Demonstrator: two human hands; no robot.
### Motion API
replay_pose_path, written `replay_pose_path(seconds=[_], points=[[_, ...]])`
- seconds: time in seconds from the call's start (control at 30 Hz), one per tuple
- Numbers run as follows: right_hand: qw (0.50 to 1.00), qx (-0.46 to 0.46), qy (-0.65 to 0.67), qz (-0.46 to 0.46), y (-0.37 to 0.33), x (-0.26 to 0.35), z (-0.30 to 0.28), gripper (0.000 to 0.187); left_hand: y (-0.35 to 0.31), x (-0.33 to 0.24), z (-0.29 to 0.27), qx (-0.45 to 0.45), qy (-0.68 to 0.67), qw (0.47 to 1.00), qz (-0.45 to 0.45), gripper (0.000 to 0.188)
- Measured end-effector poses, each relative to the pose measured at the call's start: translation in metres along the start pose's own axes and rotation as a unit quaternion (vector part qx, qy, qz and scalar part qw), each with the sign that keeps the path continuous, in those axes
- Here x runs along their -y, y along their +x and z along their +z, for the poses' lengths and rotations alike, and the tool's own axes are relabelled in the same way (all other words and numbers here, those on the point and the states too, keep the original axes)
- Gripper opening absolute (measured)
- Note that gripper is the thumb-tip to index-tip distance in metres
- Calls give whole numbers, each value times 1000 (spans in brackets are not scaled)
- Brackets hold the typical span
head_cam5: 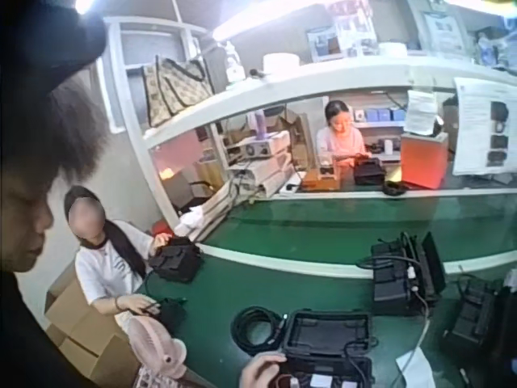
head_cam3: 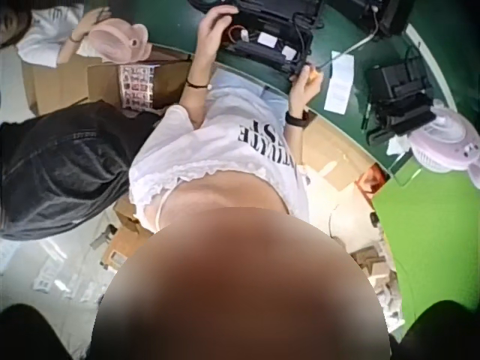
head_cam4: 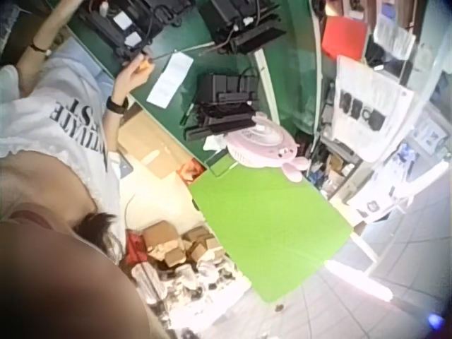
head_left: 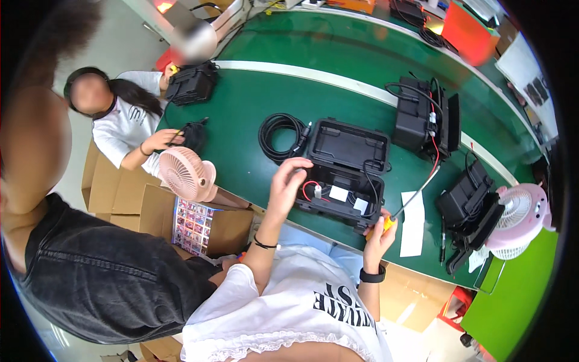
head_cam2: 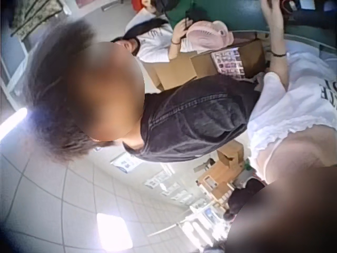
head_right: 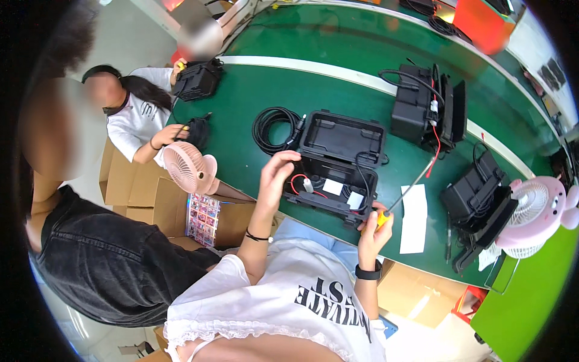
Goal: Assembling and inspecting solar inverter components at a workstation.
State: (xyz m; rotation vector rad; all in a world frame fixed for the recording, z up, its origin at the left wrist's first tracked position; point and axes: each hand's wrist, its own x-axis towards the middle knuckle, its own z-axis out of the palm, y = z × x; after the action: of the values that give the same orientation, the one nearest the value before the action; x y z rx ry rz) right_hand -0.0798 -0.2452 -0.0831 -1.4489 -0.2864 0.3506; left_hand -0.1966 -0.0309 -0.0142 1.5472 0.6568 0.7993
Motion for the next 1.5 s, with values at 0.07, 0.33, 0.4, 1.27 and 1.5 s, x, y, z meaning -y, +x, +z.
replay_pose_path(seconds=[0.07, 0.33, 0.4, 1.27, 1.5], points=[[1000, 4, -10, -9, 0, 1, 0, 20, 0, -5, 0, -15, -28, 998, -54, 19], [999, 16, -27, -19, 2, 3, 0, 15, 4, -38, 4, 57, 325, 936, 121, 15], [999, 15, -31, -21, 2, 3, 0, 15, 3, -48, 1, 93, 338, 931, 106, 17], [999, -8, -47, -7, 0, 7, 1, 9, 16, -52, 15, 145, 277, 922, 228, 12], [999, -37, -31, -12, 2, 12, 4, 9, 4, -59, -1, 326, 363, 848, 208, 44]])
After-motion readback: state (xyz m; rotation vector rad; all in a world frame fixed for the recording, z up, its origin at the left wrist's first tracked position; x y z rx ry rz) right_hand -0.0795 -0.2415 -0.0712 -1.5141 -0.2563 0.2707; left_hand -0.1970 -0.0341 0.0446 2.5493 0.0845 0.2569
